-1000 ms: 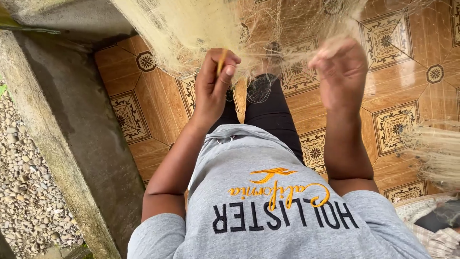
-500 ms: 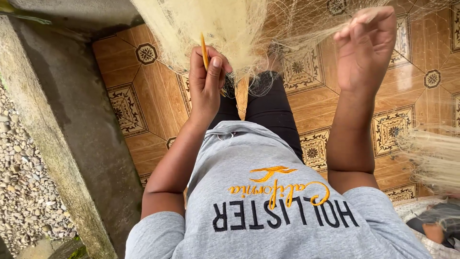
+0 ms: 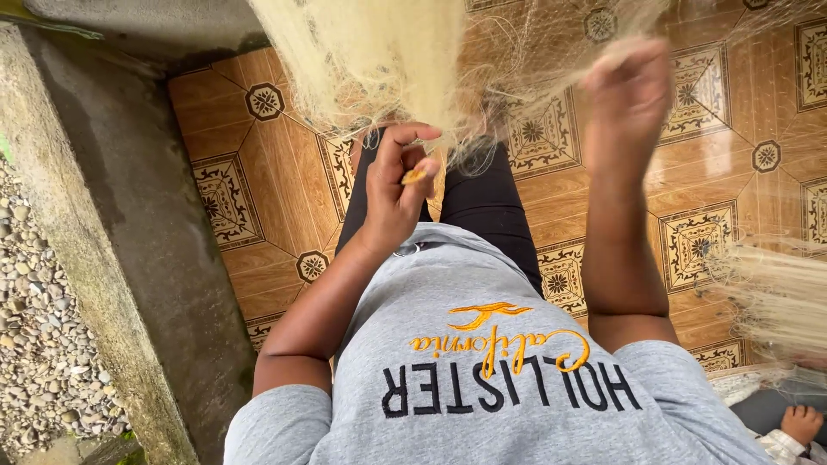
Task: Weaving or repairing a fine-mesh fishing net using a shuttle and scissors while seated on the floor.
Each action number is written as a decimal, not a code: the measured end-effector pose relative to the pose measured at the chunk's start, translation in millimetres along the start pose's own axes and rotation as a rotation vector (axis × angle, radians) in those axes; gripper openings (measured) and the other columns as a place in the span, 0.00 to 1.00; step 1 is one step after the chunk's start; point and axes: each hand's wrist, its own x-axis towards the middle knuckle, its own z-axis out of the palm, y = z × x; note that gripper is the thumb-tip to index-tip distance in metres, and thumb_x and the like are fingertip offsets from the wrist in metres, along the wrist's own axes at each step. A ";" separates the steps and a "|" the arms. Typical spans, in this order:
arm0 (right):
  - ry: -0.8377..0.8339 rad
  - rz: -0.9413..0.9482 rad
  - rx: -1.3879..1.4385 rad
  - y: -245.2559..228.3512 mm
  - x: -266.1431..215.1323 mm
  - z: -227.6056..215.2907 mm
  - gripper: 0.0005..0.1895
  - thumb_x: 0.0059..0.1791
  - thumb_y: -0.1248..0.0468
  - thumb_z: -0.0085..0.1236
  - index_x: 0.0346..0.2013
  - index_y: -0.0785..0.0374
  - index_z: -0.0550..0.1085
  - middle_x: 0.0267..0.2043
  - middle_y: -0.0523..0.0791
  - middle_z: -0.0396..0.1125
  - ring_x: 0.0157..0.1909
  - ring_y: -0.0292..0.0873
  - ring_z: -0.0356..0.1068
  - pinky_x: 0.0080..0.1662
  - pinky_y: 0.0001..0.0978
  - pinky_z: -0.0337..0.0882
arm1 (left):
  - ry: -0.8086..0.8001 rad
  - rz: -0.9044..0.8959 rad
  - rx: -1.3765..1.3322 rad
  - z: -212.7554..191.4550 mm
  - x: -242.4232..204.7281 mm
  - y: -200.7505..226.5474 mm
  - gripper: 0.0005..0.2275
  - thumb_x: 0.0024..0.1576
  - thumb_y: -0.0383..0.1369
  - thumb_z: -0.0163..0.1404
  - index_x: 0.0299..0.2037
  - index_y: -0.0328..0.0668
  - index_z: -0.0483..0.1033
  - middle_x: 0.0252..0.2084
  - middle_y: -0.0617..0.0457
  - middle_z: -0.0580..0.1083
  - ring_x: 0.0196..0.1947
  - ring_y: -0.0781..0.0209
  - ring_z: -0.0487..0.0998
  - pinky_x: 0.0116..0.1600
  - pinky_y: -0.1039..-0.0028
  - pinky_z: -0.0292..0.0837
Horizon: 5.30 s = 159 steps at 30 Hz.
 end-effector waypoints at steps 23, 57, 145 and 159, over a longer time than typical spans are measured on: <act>-0.479 0.206 0.218 20.9 -22.5 106.2 0.34 0.61 0.45 0.32 0.67 0.73 0.58 0.69 0.66 0.53 0.74 0.63 0.48 0.73 0.62 0.39 | 0.025 0.118 -0.077 5.7 -36.9 -21.1 0.04 0.59 0.26 0.58 0.38 0.31 0.80 0.30 0.43 0.79 0.35 0.59 0.81 0.45 0.61 0.77; -0.024 0.056 0.323 18.3 -22.7 17.3 0.05 0.59 0.64 0.55 0.45 0.55 0.67 0.37 0.42 0.68 0.38 0.38 0.71 0.42 0.28 0.76 | 0.154 0.073 0.019 -29.7 2.9 -21.4 0.08 0.67 0.37 0.49 0.45 0.43 0.78 0.23 0.63 0.67 0.18 0.74 0.60 0.24 0.82 0.54; 0.493 0.116 -0.010 29.7 -42.9 -101.6 0.06 0.62 0.59 0.49 0.42 0.52 0.64 0.29 0.36 0.57 0.25 0.31 0.52 0.27 0.23 0.59 | 0.062 0.178 0.322 -50.4 -0.3 -21.4 0.08 0.65 0.28 0.46 0.36 0.31 0.73 0.33 0.52 0.63 0.31 0.62 0.62 0.40 0.72 0.60; 0.456 0.136 0.020 21.8 -67.2 -104.2 0.06 0.63 0.62 0.45 0.41 0.51 0.61 0.30 0.36 0.55 0.25 0.31 0.50 0.27 0.24 0.56 | 0.139 0.143 0.017 -40.0 -19.2 -30.3 0.17 0.72 0.43 0.38 0.64 0.42 0.64 0.58 0.46 0.75 0.34 0.66 0.77 0.33 0.81 0.73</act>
